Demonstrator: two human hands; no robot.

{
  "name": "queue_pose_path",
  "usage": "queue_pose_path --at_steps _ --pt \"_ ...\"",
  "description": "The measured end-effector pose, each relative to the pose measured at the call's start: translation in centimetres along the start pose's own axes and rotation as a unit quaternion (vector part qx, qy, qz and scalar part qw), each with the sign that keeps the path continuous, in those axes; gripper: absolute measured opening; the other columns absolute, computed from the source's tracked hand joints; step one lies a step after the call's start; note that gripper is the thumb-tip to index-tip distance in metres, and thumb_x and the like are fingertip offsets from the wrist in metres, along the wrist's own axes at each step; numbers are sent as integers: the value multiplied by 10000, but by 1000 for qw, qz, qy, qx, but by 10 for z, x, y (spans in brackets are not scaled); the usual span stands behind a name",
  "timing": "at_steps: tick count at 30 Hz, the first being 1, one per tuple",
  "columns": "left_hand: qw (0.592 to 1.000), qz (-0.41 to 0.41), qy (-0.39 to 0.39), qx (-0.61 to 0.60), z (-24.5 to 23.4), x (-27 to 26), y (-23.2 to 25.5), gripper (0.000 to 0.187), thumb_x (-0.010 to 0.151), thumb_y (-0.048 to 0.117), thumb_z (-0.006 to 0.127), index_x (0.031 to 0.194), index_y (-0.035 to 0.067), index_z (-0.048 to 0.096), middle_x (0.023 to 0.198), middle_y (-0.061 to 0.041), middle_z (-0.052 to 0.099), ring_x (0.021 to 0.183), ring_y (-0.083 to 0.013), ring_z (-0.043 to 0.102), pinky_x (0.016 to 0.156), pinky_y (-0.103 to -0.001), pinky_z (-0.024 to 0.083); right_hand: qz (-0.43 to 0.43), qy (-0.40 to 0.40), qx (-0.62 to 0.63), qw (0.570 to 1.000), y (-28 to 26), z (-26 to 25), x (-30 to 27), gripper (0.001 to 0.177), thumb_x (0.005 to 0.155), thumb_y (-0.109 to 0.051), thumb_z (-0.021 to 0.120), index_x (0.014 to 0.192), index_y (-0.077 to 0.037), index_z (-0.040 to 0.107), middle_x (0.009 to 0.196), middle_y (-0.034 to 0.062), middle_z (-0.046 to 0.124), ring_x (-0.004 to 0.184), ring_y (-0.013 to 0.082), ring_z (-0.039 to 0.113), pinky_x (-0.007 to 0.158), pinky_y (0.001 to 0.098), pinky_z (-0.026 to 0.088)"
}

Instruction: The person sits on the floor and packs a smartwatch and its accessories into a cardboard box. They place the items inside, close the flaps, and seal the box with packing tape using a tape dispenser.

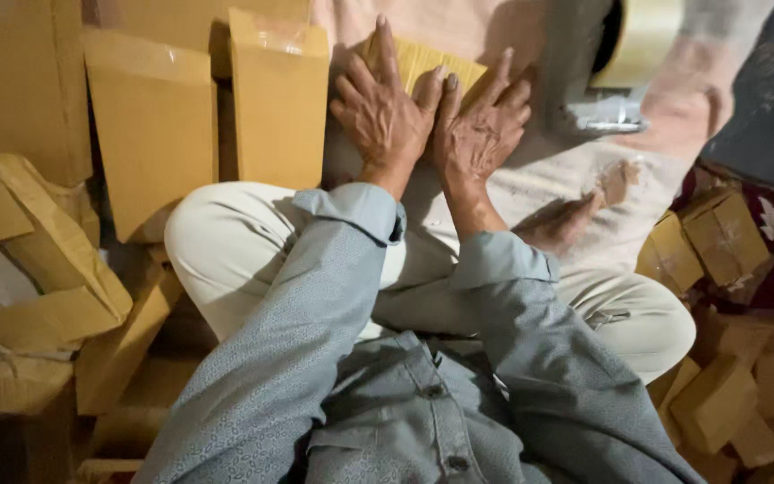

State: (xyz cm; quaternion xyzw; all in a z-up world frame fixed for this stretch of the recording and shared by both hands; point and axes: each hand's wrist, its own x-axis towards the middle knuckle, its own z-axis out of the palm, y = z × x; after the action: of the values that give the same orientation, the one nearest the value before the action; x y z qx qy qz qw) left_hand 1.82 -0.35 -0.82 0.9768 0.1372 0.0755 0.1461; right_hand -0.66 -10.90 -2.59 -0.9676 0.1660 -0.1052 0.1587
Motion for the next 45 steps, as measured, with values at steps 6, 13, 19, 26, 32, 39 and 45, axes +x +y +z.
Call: queue_pose_path --at_steps 6,13,19,26,32,39,45 --pt "994 -17 103 -26 9 0 -6 850 964 683 525 1541 84 350 1213 -150 546 1066 -364 536 830 -554 464 -72 93 -29 993 7 4 -32 836 1110 -631 474 1671 -94 163 1604 306 301 1307 457 476 1030 562 458" --pt "994 -65 37 -84 29 22 -23 533 1053 564 427 1134 62 588 1150 -183 621 1093 -364 634 881 -473 571 57 27 -49 997 25 31 -5 907 976 -765 483 1522 -58 325 1133 222 516 1091 418 546 846 544 505" --pt "970 -146 -121 -150 45 49 -44 722 1074 631 292 1208 7 631 1214 -247 684 1125 -381 682 975 -484 555 105 64 -23 992 45 53 29 550 1085 -643 520 1313 -142 519 1049 201 554 1008 423 606 819 550 519" --pt "984 -115 24 -130 16 27 -28 949 745 852 588 1138 -11 635 1143 -268 673 1037 -467 655 789 -576 523 106 -31 -26 994 13 12 22 1180 733 -875 690 1435 12 354 1032 245 513 970 406 535 759 515 483" --pt "973 -138 -63 -173 13 19 -29 1052 729 848 658 1260 -54 554 1117 -234 688 992 -406 699 866 -486 557 47 58 -54 996 -6 18 10 942 938 -749 641 1539 -82 357 1110 213 532 1051 403 532 877 509 465" --pt "980 -90 -18 -176 6 15 -26 1031 758 870 659 1261 -17 506 1047 -199 660 934 -342 695 811 -456 551 63 65 -38 995 -1 26 10 666 1066 -579 501 1560 -145 391 1152 188 540 1071 365 538 900 491 462" --pt "989 -45 91 -110 11 -7 -14 1136 660 863 680 1366 4 445 1040 -207 614 893 -362 647 746 -466 528 38 79 -43 995 4 23 8 607 1073 -540 472 1543 -161 405 1145 189 554 1071 377 539 925 493 468"
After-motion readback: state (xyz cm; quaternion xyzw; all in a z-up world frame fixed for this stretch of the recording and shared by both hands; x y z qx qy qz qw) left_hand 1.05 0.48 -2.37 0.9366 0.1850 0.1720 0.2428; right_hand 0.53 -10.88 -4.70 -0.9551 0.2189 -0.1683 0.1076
